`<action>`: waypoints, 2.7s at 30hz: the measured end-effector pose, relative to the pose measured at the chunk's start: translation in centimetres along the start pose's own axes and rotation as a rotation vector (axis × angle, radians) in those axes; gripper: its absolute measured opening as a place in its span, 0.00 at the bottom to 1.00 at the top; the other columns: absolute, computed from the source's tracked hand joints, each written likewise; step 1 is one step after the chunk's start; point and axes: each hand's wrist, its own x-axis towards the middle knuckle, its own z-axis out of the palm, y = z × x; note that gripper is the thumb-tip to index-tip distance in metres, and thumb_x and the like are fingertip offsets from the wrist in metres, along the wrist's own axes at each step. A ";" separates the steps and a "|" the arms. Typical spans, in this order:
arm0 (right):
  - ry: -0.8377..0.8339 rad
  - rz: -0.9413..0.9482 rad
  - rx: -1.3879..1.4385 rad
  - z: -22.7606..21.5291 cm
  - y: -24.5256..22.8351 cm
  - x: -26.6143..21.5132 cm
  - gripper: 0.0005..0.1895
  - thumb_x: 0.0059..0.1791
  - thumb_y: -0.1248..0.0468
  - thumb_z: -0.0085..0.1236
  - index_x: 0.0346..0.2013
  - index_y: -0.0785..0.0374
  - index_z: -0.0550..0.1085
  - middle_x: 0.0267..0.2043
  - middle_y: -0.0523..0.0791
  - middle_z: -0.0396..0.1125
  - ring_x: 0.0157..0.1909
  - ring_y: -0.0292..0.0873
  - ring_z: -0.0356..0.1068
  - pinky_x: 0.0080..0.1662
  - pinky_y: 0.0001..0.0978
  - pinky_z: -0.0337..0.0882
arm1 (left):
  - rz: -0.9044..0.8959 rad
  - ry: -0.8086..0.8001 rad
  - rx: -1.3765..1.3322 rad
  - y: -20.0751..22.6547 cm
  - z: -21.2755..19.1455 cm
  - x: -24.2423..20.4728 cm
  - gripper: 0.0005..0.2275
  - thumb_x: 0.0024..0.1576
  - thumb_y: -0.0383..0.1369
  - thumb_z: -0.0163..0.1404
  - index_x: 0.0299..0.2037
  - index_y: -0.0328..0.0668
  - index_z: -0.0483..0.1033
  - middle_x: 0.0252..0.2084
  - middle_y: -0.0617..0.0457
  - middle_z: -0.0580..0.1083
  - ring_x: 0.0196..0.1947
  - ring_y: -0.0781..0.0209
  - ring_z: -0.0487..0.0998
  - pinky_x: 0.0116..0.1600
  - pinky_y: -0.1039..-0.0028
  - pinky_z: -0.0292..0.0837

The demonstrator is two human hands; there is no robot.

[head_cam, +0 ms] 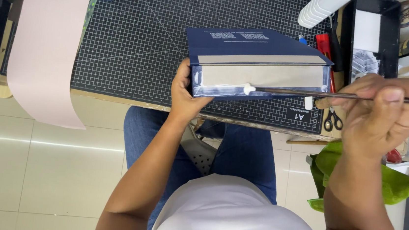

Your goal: Applying adhesive to the edges of a blue box using a roller and brush, then wiping with a cloth

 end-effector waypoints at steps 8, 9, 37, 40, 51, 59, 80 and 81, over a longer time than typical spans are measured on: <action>0.028 -0.032 -0.090 -5.9 2.3 -0.3 0.21 0.69 0.56 0.38 0.40 0.72 0.63 0.28 0.55 0.59 0.29 0.50 0.70 0.28 0.28 0.65 | 0.002 0.015 0.025 -0.6 -0.2 -0.1 0.26 0.52 0.30 0.63 0.60 0.39 0.67 0.54 0.53 0.73 0.54 0.64 0.74 0.59 0.75 0.70; 0.079 -0.050 -0.069 -5.8 2.2 -0.2 0.20 0.68 0.57 0.38 0.39 0.70 0.62 0.25 0.54 0.57 0.26 0.51 0.67 0.29 0.31 0.63 | 0.006 0.013 0.020 -0.5 -0.2 -0.1 0.25 0.52 0.30 0.63 0.59 0.40 0.67 0.54 0.53 0.74 0.54 0.64 0.75 0.59 0.74 0.71; -0.065 0.099 0.234 -3.4 2.7 -0.3 0.09 0.65 0.59 0.44 0.43 0.59 0.65 0.31 0.46 0.65 0.32 0.41 0.75 0.26 0.18 0.74 | 0.006 0.005 0.058 -0.8 -0.8 -0.1 0.26 0.53 0.31 0.62 0.61 0.41 0.67 0.53 0.54 0.74 0.52 0.64 0.75 0.58 0.73 0.71; 0.071 0.142 0.058 -7.3 3.1 -0.4 0.12 0.65 0.57 0.45 0.42 0.60 0.62 0.28 0.46 0.58 0.28 0.46 0.69 0.24 0.22 0.61 | -0.010 0.015 0.053 -0.8 -0.8 -0.1 0.26 0.52 0.30 0.62 0.60 0.43 0.67 0.52 0.56 0.74 0.51 0.67 0.74 0.56 0.75 0.71; 0.028 0.082 0.111 -8.3 3.9 0.0 0.13 0.65 0.57 0.44 0.41 0.61 0.62 0.27 0.48 0.60 0.29 0.45 0.71 0.25 0.22 0.64 | -0.058 0.035 0.094 -1.0 -1.0 -0.2 0.29 0.50 0.30 0.64 0.61 0.42 0.66 0.53 0.56 0.74 0.52 0.67 0.74 0.57 0.77 0.71; 0.209 -0.002 0.023 -11.4 4.1 0.0 0.14 0.66 0.56 0.45 0.44 0.61 0.59 0.26 0.49 0.56 0.24 0.51 0.65 0.29 0.32 0.57 | -0.051 0.044 0.123 -1.1 -1.2 -0.2 0.25 0.49 0.30 0.62 0.58 0.44 0.68 0.49 0.59 0.72 0.48 0.69 0.73 0.53 0.78 0.70; 0.230 -0.041 -0.079 -14.8 4.4 -0.9 0.19 0.68 0.57 0.42 0.39 0.70 0.62 0.26 0.52 0.54 0.25 0.54 0.65 0.31 0.37 0.64 | -0.057 0.051 0.113 -1.2 -1.4 -0.3 0.26 0.49 0.30 0.63 0.58 0.45 0.67 0.50 0.59 0.72 0.48 0.70 0.73 0.54 0.78 0.70; 0.173 -0.024 -0.081 -14.3 4.1 -0.8 0.17 0.68 0.57 0.41 0.41 0.67 0.61 0.27 0.50 0.55 0.26 0.53 0.66 0.31 0.35 0.63 | -0.052 0.047 0.119 -1.0 -1.3 -0.1 0.25 0.50 0.30 0.63 0.57 0.45 0.67 0.50 0.59 0.72 0.48 0.69 0.73 0.54 0.77 0.70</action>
